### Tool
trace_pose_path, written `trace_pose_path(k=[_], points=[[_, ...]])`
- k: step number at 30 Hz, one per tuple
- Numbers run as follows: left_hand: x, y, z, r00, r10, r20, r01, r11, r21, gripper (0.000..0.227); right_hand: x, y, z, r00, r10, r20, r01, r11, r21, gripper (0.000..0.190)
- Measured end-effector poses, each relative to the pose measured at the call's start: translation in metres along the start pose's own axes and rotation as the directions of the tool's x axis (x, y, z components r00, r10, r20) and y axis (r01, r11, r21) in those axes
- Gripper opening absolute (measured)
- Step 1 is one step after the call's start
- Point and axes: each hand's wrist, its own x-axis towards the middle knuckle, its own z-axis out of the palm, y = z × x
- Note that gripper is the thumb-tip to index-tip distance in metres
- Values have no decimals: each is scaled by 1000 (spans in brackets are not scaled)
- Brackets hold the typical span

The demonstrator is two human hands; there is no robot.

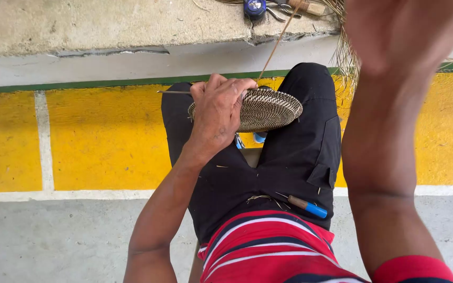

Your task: Weaving a round base for a basket using natural fibers and a small hand tool.

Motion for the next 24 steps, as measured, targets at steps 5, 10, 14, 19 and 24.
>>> trace_pose_path(k=[5,10,14,19,24], points=[[-1,-1,1,999,-17,-51,15,999,-31,23,-70,38,41,983,183,-29,-177,972,152,38],[0,-3,3,999,-9,-41,8,1000,-14,22,-100,45,47,981,195,8,-195,979,-61,22],[0,-3,4,999,-8,-36,8,1000,-10,22,-100,44,46,986,160,39,-149,967,-205,13],[-1,-3,5,999,0,-53,-1,1000,-11,23,-92,46,47,988,136,77,-102,934,-344,13],[-3,-5,7,997,8,-74,-10,1000,-19,27,-85,32,56,992,65,109,10,816,-578,17]])
